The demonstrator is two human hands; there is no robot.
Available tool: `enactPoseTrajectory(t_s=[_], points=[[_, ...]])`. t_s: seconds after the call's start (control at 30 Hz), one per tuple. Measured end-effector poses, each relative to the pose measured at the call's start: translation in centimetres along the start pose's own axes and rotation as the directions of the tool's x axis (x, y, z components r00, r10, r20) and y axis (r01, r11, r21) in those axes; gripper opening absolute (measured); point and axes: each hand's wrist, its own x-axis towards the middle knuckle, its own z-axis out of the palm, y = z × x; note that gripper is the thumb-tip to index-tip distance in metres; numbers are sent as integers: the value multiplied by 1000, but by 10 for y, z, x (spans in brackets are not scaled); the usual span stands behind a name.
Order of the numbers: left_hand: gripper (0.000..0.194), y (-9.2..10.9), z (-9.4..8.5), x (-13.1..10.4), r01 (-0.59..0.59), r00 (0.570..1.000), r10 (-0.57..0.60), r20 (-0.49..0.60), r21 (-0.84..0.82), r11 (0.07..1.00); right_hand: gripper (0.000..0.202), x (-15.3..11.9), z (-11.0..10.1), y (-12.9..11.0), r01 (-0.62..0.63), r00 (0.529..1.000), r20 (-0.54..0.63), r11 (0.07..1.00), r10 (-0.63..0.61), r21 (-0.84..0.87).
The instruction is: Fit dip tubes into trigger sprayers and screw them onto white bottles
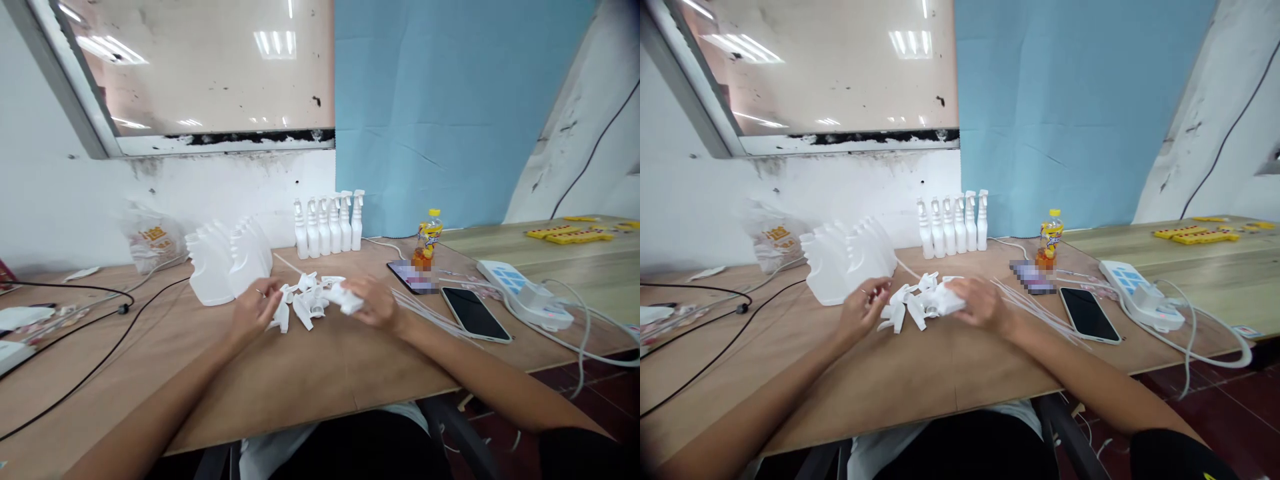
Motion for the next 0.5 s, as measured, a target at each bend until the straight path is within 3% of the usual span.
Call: enactPoseTrajectory(t_s=[0.07,0.17,0.23,0.37,0.5], points=[[28,-23,-12,14,36,983,-2,-185,179,983,38,3,-7,9,-226,969,-105,974,225,1],[35,-56,-23,24,57,949,61,-309,358,932,24,6,-13,21,-498,848,-188,867,495,37],[44,-71,-27,25,87,940,67,-336,422,902,19,5,-14,26,-556,809,-183,828,558,66],[61,-81,-26,22,182,930,-4,-368,451,874,16,-2,-13,36,-583,790,-163,807,591,98],[81,-77,-15,23,258,931,-91,-352,462,849,19,-5,-10,42,-662,682,-112,675,723,325]])
